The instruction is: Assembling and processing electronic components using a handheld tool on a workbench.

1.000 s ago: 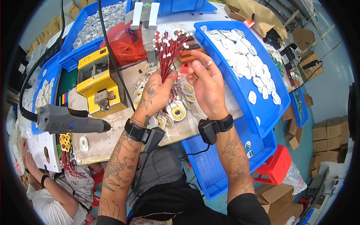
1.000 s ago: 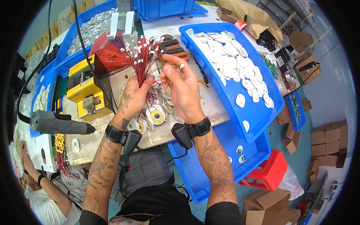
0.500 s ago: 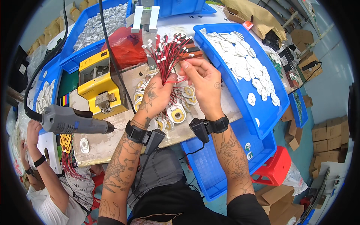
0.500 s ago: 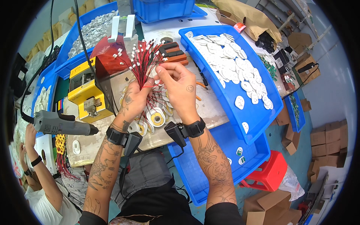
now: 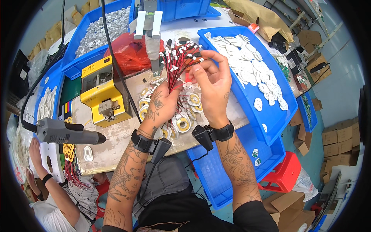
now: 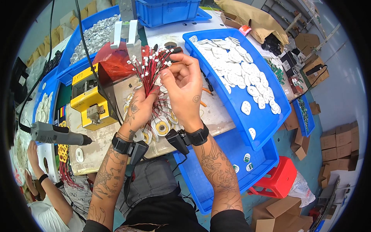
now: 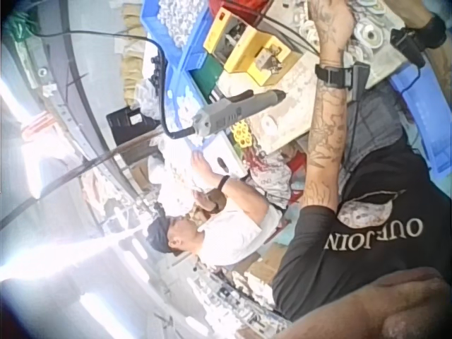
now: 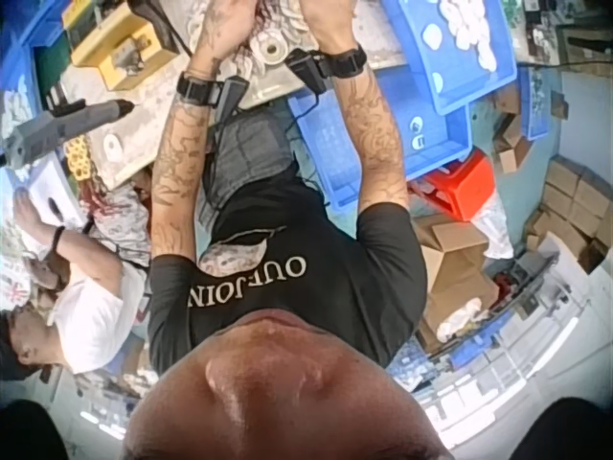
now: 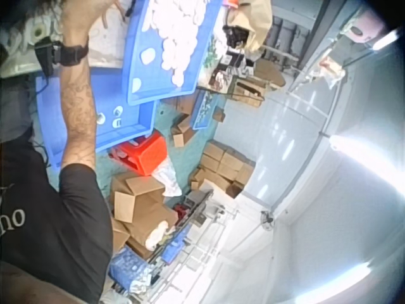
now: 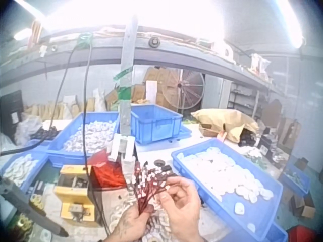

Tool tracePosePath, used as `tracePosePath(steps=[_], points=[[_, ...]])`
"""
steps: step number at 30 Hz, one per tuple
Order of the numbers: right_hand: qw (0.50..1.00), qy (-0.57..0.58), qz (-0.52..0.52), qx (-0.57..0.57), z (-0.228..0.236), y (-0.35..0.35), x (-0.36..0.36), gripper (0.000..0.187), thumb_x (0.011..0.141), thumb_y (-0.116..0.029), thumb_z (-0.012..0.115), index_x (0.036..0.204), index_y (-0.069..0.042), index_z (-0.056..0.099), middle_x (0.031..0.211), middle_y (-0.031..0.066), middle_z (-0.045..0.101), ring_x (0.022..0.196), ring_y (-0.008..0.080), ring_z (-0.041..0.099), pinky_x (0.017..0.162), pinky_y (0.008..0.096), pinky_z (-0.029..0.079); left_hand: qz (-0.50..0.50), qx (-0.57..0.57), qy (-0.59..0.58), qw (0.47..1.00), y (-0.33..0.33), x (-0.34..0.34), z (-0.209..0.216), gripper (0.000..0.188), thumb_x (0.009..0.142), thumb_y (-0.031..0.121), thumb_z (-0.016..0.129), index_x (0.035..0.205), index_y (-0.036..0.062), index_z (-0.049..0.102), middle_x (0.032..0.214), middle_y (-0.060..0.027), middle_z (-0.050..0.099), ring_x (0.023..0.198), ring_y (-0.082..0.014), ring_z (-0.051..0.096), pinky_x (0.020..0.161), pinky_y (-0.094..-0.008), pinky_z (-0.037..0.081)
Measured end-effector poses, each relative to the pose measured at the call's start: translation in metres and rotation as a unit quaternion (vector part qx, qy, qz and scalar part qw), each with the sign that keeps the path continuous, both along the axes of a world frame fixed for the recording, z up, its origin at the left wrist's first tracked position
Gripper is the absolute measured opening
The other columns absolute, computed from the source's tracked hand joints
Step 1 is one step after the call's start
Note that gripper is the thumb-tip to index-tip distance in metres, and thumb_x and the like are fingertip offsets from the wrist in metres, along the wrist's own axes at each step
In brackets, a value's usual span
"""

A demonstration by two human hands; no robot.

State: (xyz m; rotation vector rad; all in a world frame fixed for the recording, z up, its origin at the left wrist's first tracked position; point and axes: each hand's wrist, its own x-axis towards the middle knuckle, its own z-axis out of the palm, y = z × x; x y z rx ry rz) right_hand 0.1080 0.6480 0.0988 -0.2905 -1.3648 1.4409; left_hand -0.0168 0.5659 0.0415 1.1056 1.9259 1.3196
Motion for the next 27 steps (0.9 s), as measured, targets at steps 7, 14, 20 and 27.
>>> tracePosePath(steps=[7,14,20,27], points=[[0.986,-0.087,-0.08,0.117,-0.004,0.006,0.004,0.018,0.098,-0.004,0.073,0.114,0.0,0.065,0.095,0.0069,0.07,0.083,0.0109,0.068,0.074,0.0275,0.056,0.014,0.047,0.003,0.999,0.001,0.003,0.0,0.031,0.104,0.029,0.061,0.103,-0.0019,0.066,0.076,-0.0063,0.062,0.069,-0.0167,0.057,0.065,-0.0348,0.048],[0.94,-0.166,-0.16,0.252,0.001,0.02,0.012,0.024,0.092,-0.001,0.077,0.115,-0.001,0.07,0.096,0.0102,0.075,0.078,0.0136,0.07,0.07,0.029,0.056,-0.002,-0.016,-0.016,1.0,0.0,0.0,0.006,0.047,0.106,0.042,0.059,0.115,-0.0037,0.068,0.09,-0.0222,0.071,0.087,-0.037,0.069,0.082,-0.0454,0.052],[0.967,-0.13,-0.119,0.182,0.006,0.019,0.017,0.031,0.092,0.0,0.077,0.121,0.0,0.067,0.102,0.0116,0.076,0.081,0.0145,0.072,0.073,0.03,0.057,0.012,0.044,-0.004,0.999,0.004,0.001,-0.006,0.036,0.108,0.035,0.058,0.097,0.0009,0.066,0.073,-0.0038,0.06,0.068,-0.0147,0.055,0.064,-0.0334,0.045],[0.966,-0.136,-0.133,0.172,0.006,0.011,0.028,0.032,0.093,0.001,0.075,0.122,0.001,0.061,0.104,0.0098,0.072,0.089,0.0142,0.071,0.081,0.0284,0.057,0.021,0.048,-0.018,0.998,0.003,0.001,-0.007,0.035,0.108,0.033,0.059,0.098,0.0007,0.066,0.074,-0.0029,0.061,0.066,-0.0136,0.054,0.062,-0.0325,0.044]])
